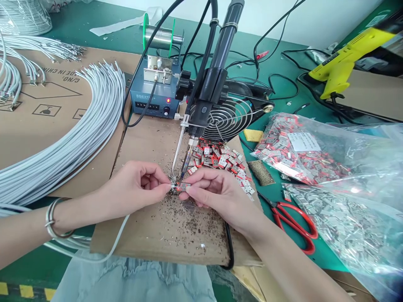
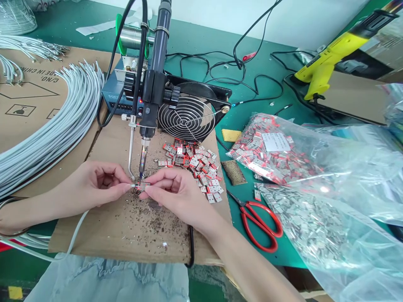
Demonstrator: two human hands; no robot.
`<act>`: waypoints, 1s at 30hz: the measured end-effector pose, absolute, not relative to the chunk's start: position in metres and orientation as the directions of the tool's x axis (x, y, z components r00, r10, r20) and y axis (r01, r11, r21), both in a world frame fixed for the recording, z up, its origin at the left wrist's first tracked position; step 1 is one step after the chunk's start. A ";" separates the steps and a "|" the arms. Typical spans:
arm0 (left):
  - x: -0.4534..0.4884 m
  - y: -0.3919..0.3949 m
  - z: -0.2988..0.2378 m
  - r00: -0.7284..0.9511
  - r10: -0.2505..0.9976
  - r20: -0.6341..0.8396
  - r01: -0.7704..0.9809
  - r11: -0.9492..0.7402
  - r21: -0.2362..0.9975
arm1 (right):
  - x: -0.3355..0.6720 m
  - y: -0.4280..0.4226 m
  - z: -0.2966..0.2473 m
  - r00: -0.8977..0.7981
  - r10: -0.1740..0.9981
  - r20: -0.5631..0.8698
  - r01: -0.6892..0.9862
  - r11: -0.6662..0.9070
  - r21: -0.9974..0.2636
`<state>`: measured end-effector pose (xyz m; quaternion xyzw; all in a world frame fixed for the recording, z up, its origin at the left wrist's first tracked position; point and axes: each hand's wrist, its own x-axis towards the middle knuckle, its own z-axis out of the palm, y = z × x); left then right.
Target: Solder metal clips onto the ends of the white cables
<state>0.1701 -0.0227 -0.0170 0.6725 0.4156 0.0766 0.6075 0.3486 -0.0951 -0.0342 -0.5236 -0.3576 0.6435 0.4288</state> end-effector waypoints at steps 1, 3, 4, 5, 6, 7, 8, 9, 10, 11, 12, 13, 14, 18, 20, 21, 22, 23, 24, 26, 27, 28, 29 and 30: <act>0.170 -0.023 -0.017 0.640 0.653 -0.405 0.468 0.087 0.880 | 0.349 -0.095 -0.034 -0.086 0.926 -0.368 -0.177 -0.377 -0.909; 0.171 -0.023 -0.016 0.637 0.656 -0.406 0.465 0.094 0.880 | 0.350 -0.096 -0.035 -0.086 0.925 -0.370 -0.174 -0.380 -0.909; 0.171 -0.023 -0.016 0.637 0.656 -0.404 0.462 0.094 0.882 | 0.350 -0.096 -0.036 -0.084 0.925 -0.371 -0.170 -0.381 -0.909; 0.171 -0.024 -0.016 0.638 0.658 -0.400 0.458 0.093 0.884 | 0.350 -0.096 -0.036 -0.084 0.924 -0.372 -0.167 -0.381 -0.909; 0.171 -0.024 -0.016 0.639 0.660 -0.396 0.455 0.091 0.886 | 0.351 -0.096 -0.036 -0.083 0.925 -0.372 -0.166 -0.381 -0.910; 0.171 -0.024 -0.017 0.638 0.663 -0.391 0.452 0.089 0.888 | 0.351 -0.096 -0.036 -0.083 0.925 -0.370 -0.168 -0.379 -0.910; 0.171 -0.024 -0.017 0.638 0.665 -0.389 0.450 0.088 0.889 | 0.350 -0.095 -0.036 -0.083 0.926 -0.369 -0.170 -0.378 -0.910; 0.170 -0.024 -0.017 0.638 0.664 -0.389 0.450 0.088 0.888 | 0.350 -0.095 -0.036 -0.081 0.927 -0.366 -0.173 -0.375 -0.911; 0.170 -0.024 -0.017 0.639 0.661 -0.393 0.454 0.089 0.887 | 0.349 -0.095 -0.036 -0.076 0.927 -0.366 -0.175 -0.374 -0.911; 0.170 -0.024 -0.017 0.639 0.657 -0.399 0.460 0.089 0.884 | 0.349 -0.095 -0.035 -0.068 0.927 -0.369 -0.174 -0.375 -0.910; 0.170 -0.023 -0.017 0.640 0.652 -0.406 0.468 0.088 0.879 | 0.348 -0.094 -0.034 -0.058 0.925 -0.375 -0.169 -0.380 -0.910; 0.170 -0.023 -0.017 0.640 0.648 -0.413 0.479 0.085 0.874 | 0.346 -0.094 -0.033 -0.045 0.923 -0.381 -0.159 -0.383 -0.910; 0.170 -0.023 -0.017 0.639 0.644 -0.420 0.489 0.081 0.869 | 0.345 -0.094 -0.032 -0.032 0.921 -0.387 -0.145 -0.388 -0.910; 0.168 -0.021 -0.017 0.654 0.627 -0.422 0.502 0.057 0.863 | 0.344 -0.093 -0.029 -0.018 0.923 -0.386 -0.090 -0.386 -0.918; 0.166 -0.021 -0.016 0.681 0.592 -0.431 0.514 0.033 0.857 | 0.345 -0.094 -0.030 -0.033 0.928 -0.371 -0.045 -0.373 -0.927; 0.166 -0.021 -0.016 0.696 0.572 -0.434 0.521 0.014 0.854 | 0.346 -0.094 -0.030 -0.040 0.936 -0.350 0.000 -0.350 -0.937; 0.165 -0.021 -0.015 0.708 0.555 -0.436 0.528 -0.006 0.849 | 0.347 -0.095 -0.031 -0.042 0.949 -0.312 0.069 -0.308 -0.949; 0.165 -0.022 -0.015 0.716 0.544 -0.437 0.534 -0.023 0.845 | 0.347 -0.096 -0.033 -0.040 0.967 -0.252 0.164 -0.243 -0.956; 0.164 -0.022 -0.015 0.722 0.536 -0.438 0.538 -0.036 0.842 | 0.348 -0.097 -0.034 -0.043 0.985 -0.170 0.274 -0.152 -0.950; 0.164 -0.023 -0.014 0.728 0.525 -0.441 0.540 -0.042 0.840 | 0.348 -0.100 -0.036 -0.086 0.996 0.019 0.469 0.057 -0.881; 0.164 -0.024 -0.015 0.729 0.520 -0.445 0.540 -0.039 0.841 | 0.348 -0.101 -0.037 -0.123 0.988 0.096 0.531 0.147 -0.835; 0.163 -0.024 -0.015 0.732 0.515 -0.447 0.538 -0.034 0.842 | 0.348 -0.102 -0.038 -0.162 0.975 0.153 0.567 0.219 -0.794; 0.163 -0.025 -0.016 0.736 0.509 -0.446 0.534 -0.030 0.845 | 0.348 -0.102 -0.039 -0.196 0.962 0.192 0.585 0.271 -0.764; 0.163 -0.025 -0.017 0.739 0.508 -0.442 0.527 -0.027 0.850 | 0.349 -0.103 -0.039 -0.224 0.951 0.212 0.595 0.306 -0.743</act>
